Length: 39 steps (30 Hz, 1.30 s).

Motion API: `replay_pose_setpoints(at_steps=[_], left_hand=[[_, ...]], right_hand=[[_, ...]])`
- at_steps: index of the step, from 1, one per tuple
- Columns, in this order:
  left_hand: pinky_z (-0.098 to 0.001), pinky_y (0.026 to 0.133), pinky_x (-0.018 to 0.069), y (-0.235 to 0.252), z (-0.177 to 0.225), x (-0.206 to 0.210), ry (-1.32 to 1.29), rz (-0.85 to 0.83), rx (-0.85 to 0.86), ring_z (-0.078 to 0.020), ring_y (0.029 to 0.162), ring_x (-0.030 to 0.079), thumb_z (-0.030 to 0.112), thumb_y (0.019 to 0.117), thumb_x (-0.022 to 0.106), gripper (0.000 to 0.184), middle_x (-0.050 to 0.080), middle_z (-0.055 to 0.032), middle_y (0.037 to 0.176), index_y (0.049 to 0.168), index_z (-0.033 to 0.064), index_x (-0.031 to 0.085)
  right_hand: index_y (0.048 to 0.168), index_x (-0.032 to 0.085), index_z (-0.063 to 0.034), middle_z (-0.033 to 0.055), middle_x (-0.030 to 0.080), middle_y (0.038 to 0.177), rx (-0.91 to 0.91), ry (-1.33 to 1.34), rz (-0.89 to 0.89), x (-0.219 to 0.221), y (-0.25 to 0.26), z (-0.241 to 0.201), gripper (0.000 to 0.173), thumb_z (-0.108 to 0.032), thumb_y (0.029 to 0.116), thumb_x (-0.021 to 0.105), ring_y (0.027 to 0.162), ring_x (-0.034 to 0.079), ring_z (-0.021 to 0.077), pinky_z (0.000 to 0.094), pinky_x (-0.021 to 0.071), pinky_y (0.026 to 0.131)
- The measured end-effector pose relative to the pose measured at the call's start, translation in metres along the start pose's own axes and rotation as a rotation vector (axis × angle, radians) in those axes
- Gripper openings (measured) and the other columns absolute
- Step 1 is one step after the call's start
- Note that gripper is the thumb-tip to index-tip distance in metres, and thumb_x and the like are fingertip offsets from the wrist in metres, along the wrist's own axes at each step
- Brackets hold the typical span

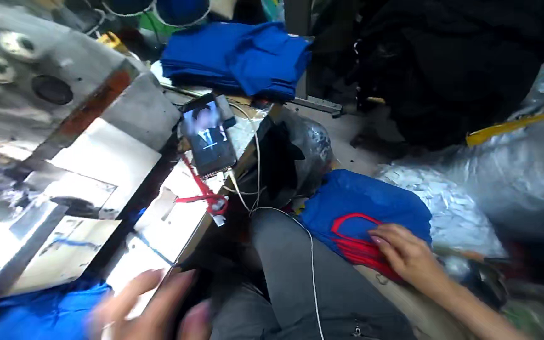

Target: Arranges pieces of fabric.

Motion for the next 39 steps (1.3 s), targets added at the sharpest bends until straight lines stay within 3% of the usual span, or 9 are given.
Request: replay_pose_setpoints(at_steps=[4,11,16,22,27,30,35,37,39], left_hand=[[-0.0425,0.098,0.0542,0.017,0.084,0.190,-0.391,-0.421,0.300,-0.0203,0.110,0.069,0.024,0.0993,0.063,0.019,0.073,-0.0059,0.113,0.106,0.0135,0.077],[-0.0536,0.117,0.0306,-0.027,0.138,0.361,-0.272,-1.343,0.362,-0.0262,0.137,0.050,0.070,0.0927,0.056,0.078,0.055,-0.0096,0.146,0.144,0.0116,0.055],[-0.0530,0.113,0.0338,-0.017,0.113,0.360,-0.231,-1.377,0.328,-0.0271,0.124,0.061,0.059,0.0977,0.058,0.063,0.068,-0.0127,0.127,0.133,0.0076,0.063],[-0.0496,0.092,0.0474,0.024,0.109,0.334,-0.418,-0.987,0.546,-0.0220,0.097,0.069,0.028,0.1038,0.057,0.028,0.073,-0.0066,0.097,0.100,0.0081,0.076],[-0.0492,0.092,0.0478,0.035,0.090,0.323,-0.420,-0.944,0.509,-0.0196,0.098,0.070,0.024,0.1012,0.061,0.022,0.075,-0.0046,0.100,0.104,0.0095,0.077],[-0.0491,0.095,0.0479,0.032,0.092,0.316,-0.469,-0.942,0.477,-0.0196,0.100,0.070,0.019,0.1021,0.059,0.021,0.075,-0.0049,0.104,0.110,0.0086,0.075],[-0.0494,0.087,0.0517,0.065,0.089,0.283,-0.469,-0.616,0.525,-0.0262,0.103,0.068,-0.005,0.0856,0.060,0.025,0.072,-0.0095,0.109,0.100,0.0097,0.074],[-0.0530,0.089,0.0512,0.048,0.092,0.292,-0.381,-0.726,0.571,-0.0297,0.107,0.066,-0.002,0.0836,0.067,0.024,0.070,-0.0106,0.113,0.094,0.0175,0.077],[-0.0584,0.101,0.0430,0.012,0.090,0.320,-0.238,-1.081,0.513,-0.0341,0.125,0.056,0.017,0.0952,0.063,0.032,0.061,-0.0136,0.135,0.123,0.0277,0.074]], right_hand=[[0.126,0.071,-0.0088,0.0157,0.070,0.123,0.140,-0.057,-0.327,0.019,-0.045,0.054,0.041,-0.036,0.1040,0.050,0.119,0.065,0.0375,0.0639,0.0482,0.101],[0.100,0.074,-0.0054,0.0166,0.070,0.099,0.124,-0.125,-0.432,0.013,-0.030,0.041,0.023,-0.027,0.0961,0.066,0.103,0.066,0.0414,0.0664,0.0442,0.098],[0.099,0.071,-0.0064,0.0080,0.071,0.101,0.058,0.173,-0.267,-0.006,-0.017,0.045,0.030,-0.026,0.1049,0.049,0.105,0.068,0.0247,0.0504,0.0503,0.100],[0.099,0.065,-0.0073,-0.0015,0.062,0.077,0.264,0.292,-0.198,-0.031,-0.005,0.076,0.016,-0.022,0.0981,0.058,0.068,0.060,0.0055,0.0274,0.0537,0.065],[0.119,0.064,-0.0078,0.0017,0.058,0.075,0.272,0.199,-0.469,-0.022,-0.018,0.091,0.058,-0.044,0.0786,0.084,0.071,0.059,0.0188,0.0508,0.0495,0.082],[0.128,0.061,-0.0105,0.0001,0.061,0.078,0.317,0.279,-0.503,-0.030,-0.023,0.086,0.054,-0.037,0.0853,0.080,0.072,0.060,0.0140,0.0387,0.0525,0.072],[0.093,0.068,-0.0136,-0.0047,0.066,0.098,0.155,0.203,-0.095,-0.085,0.006,0.063,0.019,-0.014,0.0948,0.050,0.094,0.065,0.0058,0.0303,0.0577,0.083],[0.092,0.078,-0.0197,0.0039,0.067,0.101,0.045,0.080,-0.113,-0.068,0.005,0.049,0.027,-0.014,0.0918,0.052,0.096,0.065,0.0231,0.0504,0.0536,0.082],[0.111,0.078,-0.0260,0.0105,0.066,0.110,0.076,-0.035,-0.344,-0.024,-0.009,0.051,0.030,-0.043,0.0934,0.062,0.106,0.062,0.0343,0.0613,0.0466,0.087]])
Point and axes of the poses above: each hand's wrist, its own y-axis towards the middle knuckle, its own x-axis out of the palm, z = x × y, the point moved 9 cm from there along y, towards the middle knuckle
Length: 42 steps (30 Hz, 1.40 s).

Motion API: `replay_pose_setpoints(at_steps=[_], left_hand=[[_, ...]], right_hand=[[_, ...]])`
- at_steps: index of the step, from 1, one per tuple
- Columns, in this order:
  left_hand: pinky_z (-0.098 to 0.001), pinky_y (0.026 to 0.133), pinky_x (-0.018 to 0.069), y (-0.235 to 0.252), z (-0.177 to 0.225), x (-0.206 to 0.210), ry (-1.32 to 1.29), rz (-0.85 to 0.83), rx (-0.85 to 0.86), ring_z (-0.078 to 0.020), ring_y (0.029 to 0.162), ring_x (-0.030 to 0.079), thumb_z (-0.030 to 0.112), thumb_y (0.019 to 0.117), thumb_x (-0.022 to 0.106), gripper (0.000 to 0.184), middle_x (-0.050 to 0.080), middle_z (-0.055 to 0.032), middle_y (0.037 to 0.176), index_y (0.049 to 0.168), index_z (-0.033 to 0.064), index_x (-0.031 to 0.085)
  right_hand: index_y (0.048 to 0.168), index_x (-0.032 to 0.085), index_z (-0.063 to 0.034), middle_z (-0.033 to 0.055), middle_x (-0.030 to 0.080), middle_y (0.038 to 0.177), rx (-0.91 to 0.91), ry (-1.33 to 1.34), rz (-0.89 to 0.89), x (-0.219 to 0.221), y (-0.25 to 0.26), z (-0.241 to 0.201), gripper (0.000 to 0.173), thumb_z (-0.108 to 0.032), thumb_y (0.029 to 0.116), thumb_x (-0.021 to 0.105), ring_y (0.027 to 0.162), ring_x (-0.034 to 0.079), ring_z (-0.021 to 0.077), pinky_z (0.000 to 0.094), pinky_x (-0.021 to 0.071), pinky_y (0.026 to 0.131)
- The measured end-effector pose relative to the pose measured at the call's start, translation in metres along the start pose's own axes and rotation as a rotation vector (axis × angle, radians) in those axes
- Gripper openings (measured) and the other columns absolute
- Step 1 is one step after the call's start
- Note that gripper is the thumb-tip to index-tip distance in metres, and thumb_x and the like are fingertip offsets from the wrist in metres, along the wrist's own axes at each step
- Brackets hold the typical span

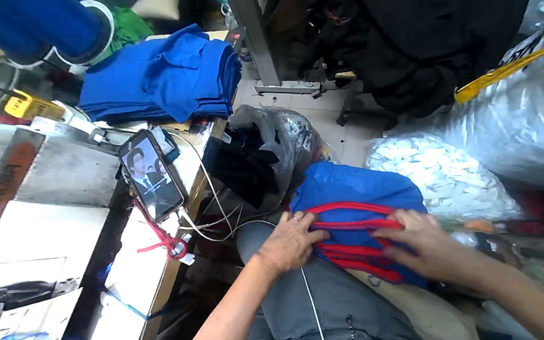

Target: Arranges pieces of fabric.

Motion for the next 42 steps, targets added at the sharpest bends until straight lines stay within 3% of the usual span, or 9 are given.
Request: replay_pose_setpoints(at_steps=[2,6,12,15,19,23,35,40,42], left_hand=[[-0.0601,0.109,0.0327,0.004,-0.006,0.033,-0.037,-0.286,-0.151,-0.0371,0.138,0.042,0.051,0.0997,0.056,0.045,0.046,-0.0168,0.151,0.141,0.0335,0.062],[-0.0585,0.110,0.0339,0.007,-0.010,0.025,0.031,-0.344,-0.242,-0.0344,0.137,0.044,0.079,0.0866,0.055,0.071,0.050,-0.0155,0.146,0.118,0.0177,0.073],[-0.0486,0.096,0.0534,0.017,-0.010,-0.038,-0.029,0.205,0.079,-0.0297,0.110,0.067,0.024,0.0959,0.069,0.022,0.070,-0.0138,0.115,0.095,0.0035,0.075],[-0.0431,0.088,0.0591,0.004,0.007,-0.072,0.014,0.423,0.258,-0.0283,0.100,0.071,0.002,0.0915,0.065,0.012,0.071,-0.0144,0.106,0.102,0.0041,0.072],[-0.0477,0.080,0.0588,-0.008,0.030,-0.040,0.165,0.239,0.406,-0.0353,0.100,0.069,0.003,0.0969,0.060,0.046,0.068,-0.0191,0.116,0.130,0.0347,0.069],[-0.0544,0.091,0.0526,0.009,0.017,0.023,0.137,-0.188,0.133,-0.0399,0.123,0.057,-0.002,0.0998,0.052,0.061,0.058,-0.0176,0.138,0.140,0.0431,0.061],[-0.0563,0.106,0.0436,0.018,0.006,0.027,0.043,-0.481,-0.173,-0.0363,0.141,0.043,0.003,0.0979,0.057,0.034,0.046,-0.0162,0.152,0.126,0.0161,0.071],[-0.0499,0.098,0.0515,0.007,-0.004,-0.039,-0.094,0.096,0.092,-0.0271,0.118,0.064,0.036,0.0896,0.069,0.029,0.067,-0.0105,0.128,0.094,0.0085,0.075],[-0.0447,0.088,0.0582,0.008,0.000,-0.074,-0.101,0.345,0.214,-0.0277,0.103,0.070,0.019,0.0886,0.071,0.017,0.070,-0.0146,0.117,0.088,0.0029,0.072]], right_hand=[[0.117,0.075,-0.0249,0.0172,0.061,0.125,0.119,-0.049,-0.271,0.039,-0.003,0.008,0.053,-0.068,0.0871,0.064,0.120,0.054,0.0423,0.0671,0.0392,0.097],[0.082,0.073,-0.0105,0.0162,0.065,0.112,0.101,0.058,-0.206,0.032,-0.008,0.013,0.045,-0.056,0.0864,0.072,0.113,0.059,0.0382,0.0635,0.0432,0.094],[0.093,0.067,-0.0052,0.0041,0.068,0.083,0.227,0.389,0.157,-0.058,0.017,0.029,0.015,-0.017,0.0876,0.075,0.075,0.066,0.0147,0.0385,0.0569,0.067],[0.112,0.059,-0.0073,-0.0006,0.067,0.096,0.156,0.389,0.313,-0.084,0.015,0.019,0.022,-0.013,0.0915,0.065,0.084,0.067,0.0046,0.0265,0.0595,0.077],[0.088,0.075,-0.0134,0.0078,0.064,0.105,-0.102,0.132,0.151,-0.044,0.006,0.003,0.027,0.004,0.0864,0.055,0.097,0.065,0.0191,0.0380,0.0593,0.081],[0.120,0.075,-0.0377,0.0192,0.059,0.121,-0.004,-0.111,-0.163,0.022,0.004,0.007,0.060,0.011,0.0864,0.064,0.111,0.060,0.0376,0.0495,0.0572,0.086],[0.109,0.076,-0.0077,0.0188,0.054,0.130,0.243,-0.028,-0.611,0.029,-0.011,0.012,0.025,0.003,0.0893,0.066,0.127,0.050,0.0373,0.0492,0.0460,0.105],[0.072,0.069,-0.0142,0.0025,0.066,0.093,0.066,0.137,-0.030,-0.046,0.002,0.008,0.021,-0.032,0.0813,0.076,0.087,0.065,0.0176,0.0416,0.0566,0.070],[0.077,0.067,-0.0130,-0.0020,0.064,0.084,0.084,0.185,0.233,-0.074,0.010,0.014,0.017,-0.029,0.0836,0.068,0.076,0.062,0.0081,0.0316,0.0534,0.064]])
Point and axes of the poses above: each hand's wrist, its own y-axis towards the middle knuckle, its own x-axis out of the palm, z = x × y, the point moved 9 cm from there along y, towards the middle knuckle
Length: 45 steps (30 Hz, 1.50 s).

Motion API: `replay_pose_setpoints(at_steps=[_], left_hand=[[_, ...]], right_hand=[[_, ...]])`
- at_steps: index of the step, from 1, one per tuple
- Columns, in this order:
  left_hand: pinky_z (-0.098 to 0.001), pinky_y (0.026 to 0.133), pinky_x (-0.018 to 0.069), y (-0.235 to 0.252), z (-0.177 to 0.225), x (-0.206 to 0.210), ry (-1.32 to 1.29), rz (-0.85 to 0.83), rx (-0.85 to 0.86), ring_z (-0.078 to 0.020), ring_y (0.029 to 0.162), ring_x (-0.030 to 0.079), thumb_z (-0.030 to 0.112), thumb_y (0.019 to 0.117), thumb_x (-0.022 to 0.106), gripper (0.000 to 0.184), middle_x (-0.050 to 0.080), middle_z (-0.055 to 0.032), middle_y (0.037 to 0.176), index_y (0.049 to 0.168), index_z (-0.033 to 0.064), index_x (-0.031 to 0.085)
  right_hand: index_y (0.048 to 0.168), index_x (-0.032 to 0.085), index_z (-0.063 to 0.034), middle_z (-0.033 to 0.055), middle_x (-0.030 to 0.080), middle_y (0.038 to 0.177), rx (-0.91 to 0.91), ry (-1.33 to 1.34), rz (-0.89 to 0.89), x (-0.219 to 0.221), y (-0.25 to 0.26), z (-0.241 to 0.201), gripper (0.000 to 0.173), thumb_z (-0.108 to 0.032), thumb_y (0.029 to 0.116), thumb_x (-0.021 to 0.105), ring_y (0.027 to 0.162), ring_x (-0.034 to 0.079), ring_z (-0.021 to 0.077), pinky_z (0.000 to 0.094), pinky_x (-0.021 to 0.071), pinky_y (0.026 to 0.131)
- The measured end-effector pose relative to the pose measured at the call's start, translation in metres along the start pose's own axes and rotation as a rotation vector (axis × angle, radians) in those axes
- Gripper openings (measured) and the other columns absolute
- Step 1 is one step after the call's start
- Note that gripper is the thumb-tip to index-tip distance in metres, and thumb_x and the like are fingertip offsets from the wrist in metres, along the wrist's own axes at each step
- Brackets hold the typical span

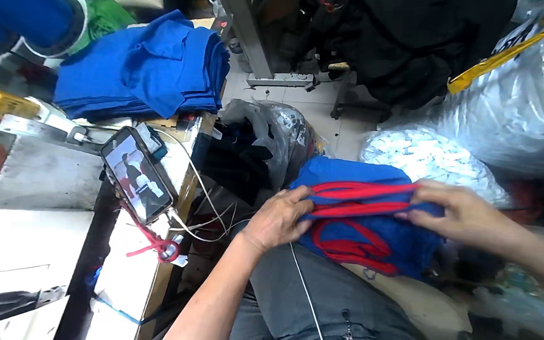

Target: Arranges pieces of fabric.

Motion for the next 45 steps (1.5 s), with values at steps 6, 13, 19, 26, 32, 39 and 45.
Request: replay_pose_setpoints(at_steps=[6,13,19,26,32,39,45], left_hand=[[-0.0502,0.078,0.0584,-0.005,0.032,0.024,0.188,-0.150,0.207,-0.0376,0.101,0.067,0.007,0.0946,0.066,0.036,0.064,-0.0205,0.125,0.120,0.0321,0.073],[-0.0577,0.103,0.0457,-0.029,-0.012,0.117,0.169,-0.728,-0.354,-0.0397,0.136,0.048,0.003,0.1014,0.054,0.039,0.051,-0.0170,0.147,0.127,0.0275,0.071],[-0.0572,0.105,0.0415,-0.025,-0.011,0.094,0.165,-0.749,-0.306,-0.0324,0.137,0.047,0.038,0.0926,0.064,0.034,0.050,-0.0107,0.150,0.119,0.0181,0.074],[-0.0473,0.070,0.0612,0.015,0.017,-0.012,0.118,-0.001,0.092,-0.0355,0.088,0.071,0.001,0.0852,0.072,0.016,0.066,-0.0220,0.112,0.100,0.0077,0.072],[-0.0550,0.087,0.0537,-0.014,0.011,0.074,0.262,-0.508,-0.013,-0.0396,0.119,0.060,0.001,0.0968,0.060,0.047,0.056,-0.0156,0.143,0.125,0.0366,0.072],[-0.0597,0.105,0.0428,-0.025,-0.013,0.109,0.193,-0.831,-0.453,-0.0369,0.141,0.042,0.005,0.0967,0.061,0.027,0.043,-0.0115,0.156,0.117,0.0174,0.074],[-0.0595,0.100,0.0439,0.002,-0.005,0.058,0.138,-0.642,-0.306,-0.0339,0.132,0.052,0.042,0.0897,0.068,0.033,0.053,-0.0127,0.146,0.105,0.0141,0.077]], right_hand=[[0.094,0.069,-0.0101,0.0075,0.066,0.116,-0.218,-0.010,0.061,0.011,-0.021,-0.012,0.017,-0.011,0.0932,0.051,0.109,0.065,0.0140,0.0336,0.0582,0.091],[0.116,0.076,-0.0188,0.0243,0.053,0.140,0.106,-0.308,-0.594,0.122,-0.058,0.026,0.040,0.004,0.0842,0.071,0.126,0.052,0.0462,0.0593,0.0476,0.098],[0.089,0.072,-0.0065,0.0154,0.056,0.137,0.144,-0.100,-0.683,0.096,-0.052,0.028,0.021,-0.028,0.0875,0.075,0.128,0.052,0.0342,0.0531,0.0436,0.106],[0.089,0.060,-0.0039,0.0081,0.065,0.093,0.003,-0.006,0.062,-0.018,0.006,0.001,0.011,-0.007,0.0789,0.063,0.083,0.064,0.0164,0.0377,0.0539,0.070],[0.095,0.079,-0.0234,0.0203,0.060,0.131,-0.171,-0.218,-0.224,0.062,-0.038,-0.001,0.037,0.008,0.0811,0.066,0.116,0.062,0.0400,0.0571,0.0564,0.088],[0.115,0.075,-0.0110,0.0220,0.047,0.150,0.138,-0.252,-0.726,0.111,-0.062,0.027,0.032,-0.011,0.0831,0.074,0.137,0.045,0.0432,0.0592,0.0413,0.106],[0.078,0.072,-0.0064,0.0108,0.068,0.105,0.036,0.055,-0.197,0.032,-0.007,0.016,0.012,-0.015,0.0836,0.078,0.097,0.067,0.0240,0.0459,0.0572,0.081]])
Point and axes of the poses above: each hand's wrist, its own y-axis towards the middle knuckle, its own x-axis out of the palm, z = x × y, the point moved 9 cm from there along y, towards the middle knuckle
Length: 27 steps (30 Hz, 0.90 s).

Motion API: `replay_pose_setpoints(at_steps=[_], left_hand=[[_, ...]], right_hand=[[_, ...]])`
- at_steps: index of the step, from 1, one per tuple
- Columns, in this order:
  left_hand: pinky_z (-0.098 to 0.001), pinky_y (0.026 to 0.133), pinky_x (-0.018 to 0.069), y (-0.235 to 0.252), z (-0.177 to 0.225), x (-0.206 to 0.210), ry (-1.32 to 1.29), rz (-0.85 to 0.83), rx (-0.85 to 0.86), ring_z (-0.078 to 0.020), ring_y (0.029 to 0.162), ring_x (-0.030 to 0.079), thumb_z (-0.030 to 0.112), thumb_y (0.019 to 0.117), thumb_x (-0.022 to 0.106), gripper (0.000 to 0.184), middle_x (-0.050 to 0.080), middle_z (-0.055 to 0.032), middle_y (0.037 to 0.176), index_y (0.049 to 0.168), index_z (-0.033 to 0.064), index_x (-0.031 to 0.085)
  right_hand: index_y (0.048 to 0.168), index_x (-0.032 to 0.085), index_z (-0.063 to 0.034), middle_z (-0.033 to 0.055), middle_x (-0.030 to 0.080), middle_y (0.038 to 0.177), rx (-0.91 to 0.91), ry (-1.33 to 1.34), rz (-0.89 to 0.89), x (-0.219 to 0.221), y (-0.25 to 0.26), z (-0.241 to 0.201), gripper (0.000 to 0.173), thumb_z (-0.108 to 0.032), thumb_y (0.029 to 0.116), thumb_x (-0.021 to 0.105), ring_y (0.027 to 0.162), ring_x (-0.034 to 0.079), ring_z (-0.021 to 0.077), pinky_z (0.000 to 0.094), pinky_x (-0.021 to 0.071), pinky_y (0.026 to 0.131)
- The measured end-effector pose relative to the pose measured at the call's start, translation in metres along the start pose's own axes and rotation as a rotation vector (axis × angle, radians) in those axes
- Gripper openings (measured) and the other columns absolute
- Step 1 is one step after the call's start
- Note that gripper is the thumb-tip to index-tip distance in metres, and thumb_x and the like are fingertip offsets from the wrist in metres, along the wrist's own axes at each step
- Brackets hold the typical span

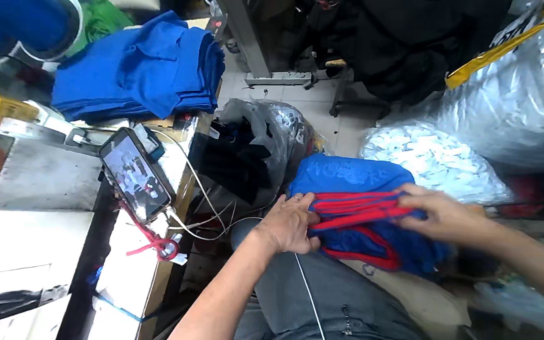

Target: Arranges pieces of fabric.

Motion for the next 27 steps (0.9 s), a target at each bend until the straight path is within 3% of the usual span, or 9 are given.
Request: replay_pose_setpoints(at_steps=[2,4,6,8,10,16,21,24,27], left_hand=[[-0.0562,0.095,0.0502,-0.011,0.005,-0.024,-0.004,0.261,0.121,-0.0339,0.118,0.061,0.028,0.0869,0.075,0.020,0.064,-0.0148,0.130,0.094,0.0105,0.077],[-0.0507,0.086,0.0571,-0.029,0.019,-0.040,0.026,0.504,0.283,-0.0332,0.104,0.067,0.010,0.0811,0.077,0.008,0.068,-0.0159,0.115,0.089,0.0094,0.076],[-0.0476,0.076,0.0597,-0.041,0.042,-0.033,0.068,0.570,0.401,-0.0335,0.093,0.069,0.004,0.0852,0.073,0.019,0.068,-0.0175,0.109,0.098,0.0170,0.075],[-0.0471,0.071,0.0592,-0.035,0.058,-0.005,0.108,0.454,0.423,-0.0354,0.090,0.069,0.003,0.0945,0.065,0.044,0.066,-0.0197,0.113,0.124,0.0350,0.070],[-0.0517,0.077,0.0583,-0.017,0.055,0.025,0.106,0.264,0.347,-0.0399,0.102,0.067,0.002,0.0990,0.058,0.059,0.061,-0.0212,0.129,0.136,0.0480,0.062],[-0.0655,0.101,0.0436,0.019,0.044,0.063,0.065,-0.205,-0.037,-0.0442,0.143,0.038,0.000,0.1007,0.053,0.050,0.038,-0.0131,0.159,0.136,0.0328,0.065],[-0.0598,0.104,0.0444,0.016,0.042,0.059,0.055,-0.228,-0.062,-0.0417,0.140,0.041,0.003,0.1014,0.055,0.038,0.041,-0.0153,0.155,0.128,0.0250,0.070],[-0.0582,0.106,0.0432,0.013,0.039,0.059,0.071,-0.231,-0.062,-0.0395,0.141,0.041,0.006,0.1032,0.052,0.032,0.043,-0.0144,0.154,0.123,0.0205,0.072],[-0.0582,0.108,0.0419,0.011,0.036,0.060,0.051,-0.262,-0.061,-0.0388,0.142,0.040,0.009,0.1019,0.055,0.028,0.043,-0.0137,0.155,0.122,0.0188,0.072]], right_hand=[[0.086,0.070,-0.0049,0.0071,0.069,0.098,-0.040,0.020,0.188,-0.026,0.003,-0.009,0.008,-0.010,0.0795,0.071,0.091,0.067,0.0161,0.0383,0.0568,0.078],[0.108,0.064,-0.0061,0.0043,0.068,0.106,-0.074,0.010,0.271,-0.037,-0.008,-0.016,0.026,-0.015,0.0831,0.064,0.097,0.066,0.0093,0.0325,0.0573,0.085],[0.112,0.062,-0.0060,0.0072,0.067,0.117,-0.183,-0.033,0.277,-0.031,-0.026,-0.024,0.025,-0.016,0.0906,0.056,0.108,0.066,0.0116,0.0330,0.0570,0.093],[0.095,0.064,-0.0135,0.0071,0.064,0.123,-0.262,-0.120,0.228,-0.005,-0.045,-0.025,0.014,-0.017,0.0962,0.051,0.112,0.064,0.0151,0.0346,0.0581,0.091],[0.078,0.068,-0.0153,0.0138,0.065,0.127,-0.247,-0.211,0.136,0.031,-0.060,-0.009,0.018,-0.012,0.0906,0.056,0.116,0.064,0.0299,0.0491,0.0570,0.091],[0.094,0.080,-0.0185,0.0244,0.063,0.132,-0.091,-0.390,-0.069,0.082,-0.064,0.013,0.040,0.015,0.0724,0.073,0.118,0.060,0.0487,0.0634,0.0523,0.087],[0.102,0.079,-0.0221,0.0223,0.059,0.134,-0.035,-0.276,-0.067,0.076,-0.062,0.018,0.049,0.017,0.0766,0.064,0.119,0.059,0.0456,0.0626,0.0504,0.092],[0.095,0.079,-0.0184,0.0240,0.061,0.133,-0.030,-0.308,-0.209,0.089,-0.062,0.017,0.032,0.008,0.0784,0.072,0.121,0.057,0.0480,0.0636,0.0494,0.092],[0.104,0.077,-0.0123,0.0233,0.047,0.150,0.097,-0.257,-0.499,0.092,-0.062,0.019,0.020,-0.017,0.0852,0.071,0.138,0.042,0.0458,0.0612,0.0377,0.107]])
Point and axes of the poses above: each hand's wrist, its own y-axis towards the middle knuckle, its own x-axis out of the palm, z = x × y, the point moved 9 cm from there along y, towards the middle knuckle
